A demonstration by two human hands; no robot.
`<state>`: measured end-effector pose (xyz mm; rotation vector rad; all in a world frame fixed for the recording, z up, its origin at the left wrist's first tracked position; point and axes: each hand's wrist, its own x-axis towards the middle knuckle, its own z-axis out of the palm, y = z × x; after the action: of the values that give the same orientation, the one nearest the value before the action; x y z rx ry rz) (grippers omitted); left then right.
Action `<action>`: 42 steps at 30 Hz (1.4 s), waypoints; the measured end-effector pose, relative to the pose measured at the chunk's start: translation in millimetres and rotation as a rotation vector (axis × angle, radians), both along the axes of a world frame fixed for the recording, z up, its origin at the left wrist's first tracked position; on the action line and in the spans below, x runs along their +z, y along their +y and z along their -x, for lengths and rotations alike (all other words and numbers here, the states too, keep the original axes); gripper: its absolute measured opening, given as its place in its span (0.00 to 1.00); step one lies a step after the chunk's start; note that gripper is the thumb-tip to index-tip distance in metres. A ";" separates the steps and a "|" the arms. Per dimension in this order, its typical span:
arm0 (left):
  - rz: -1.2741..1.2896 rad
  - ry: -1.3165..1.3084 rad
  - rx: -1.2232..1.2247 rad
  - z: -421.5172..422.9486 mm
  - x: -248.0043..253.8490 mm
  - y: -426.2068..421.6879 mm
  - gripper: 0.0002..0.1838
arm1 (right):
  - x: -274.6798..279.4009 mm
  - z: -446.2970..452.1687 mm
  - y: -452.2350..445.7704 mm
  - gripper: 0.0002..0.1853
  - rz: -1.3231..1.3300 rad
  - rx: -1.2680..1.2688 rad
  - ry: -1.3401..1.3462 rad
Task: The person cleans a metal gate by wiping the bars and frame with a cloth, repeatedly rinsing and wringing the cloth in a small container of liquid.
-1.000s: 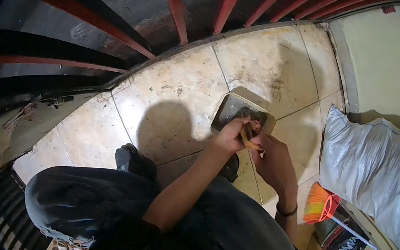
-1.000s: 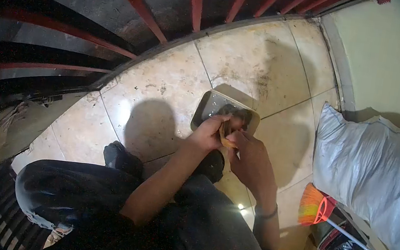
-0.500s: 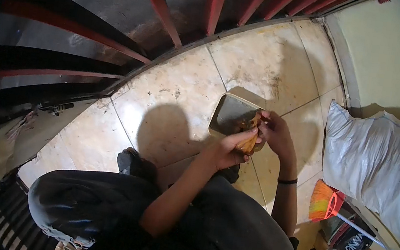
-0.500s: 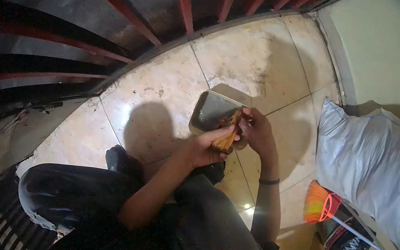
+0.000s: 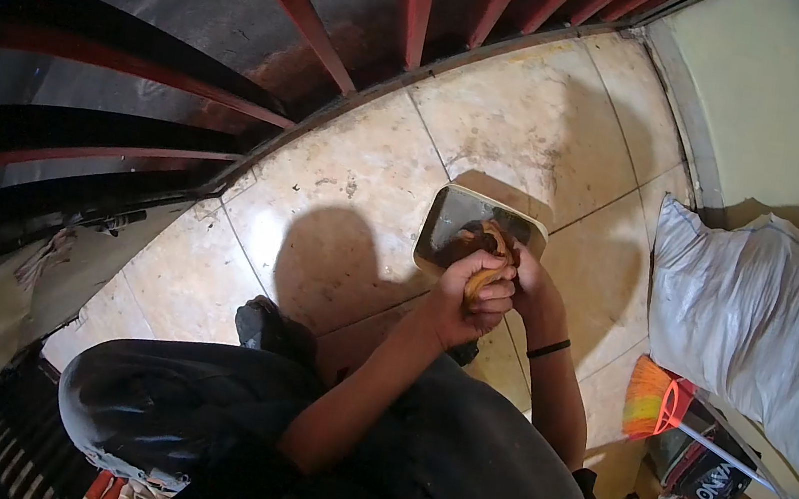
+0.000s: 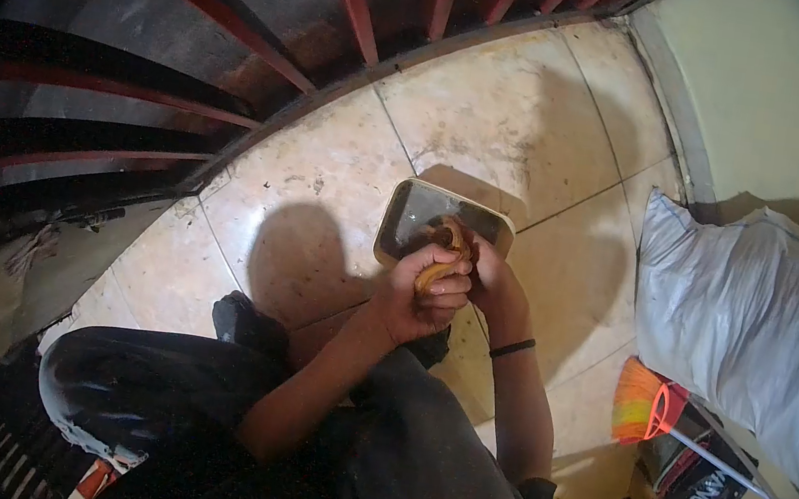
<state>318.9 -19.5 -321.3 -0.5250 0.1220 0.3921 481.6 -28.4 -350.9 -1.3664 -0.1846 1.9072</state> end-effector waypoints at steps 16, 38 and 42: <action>0.004 0.382 0.068 -14.7 -0.3 13.6 0.21 | 95.7 22.1 -7.9 0.11 -0.432 0.501 -1.197; -0.327 0.419 -0.294 2.4 -18.8 30.7 0.11 | 27.9 -5.0 15.6 0.18 -0.220 0.217 -0.143; -0.595 0.635 -0.432 2.4 1.3 39.7 0.13 | 11.0 -3.7 17.9 0.11 -0.568 0.321 -0.648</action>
<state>316.5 20.2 -320.0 0.2326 0.6960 0.1428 485.3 -10.5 -340.0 -1.5470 -1.2244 1.4034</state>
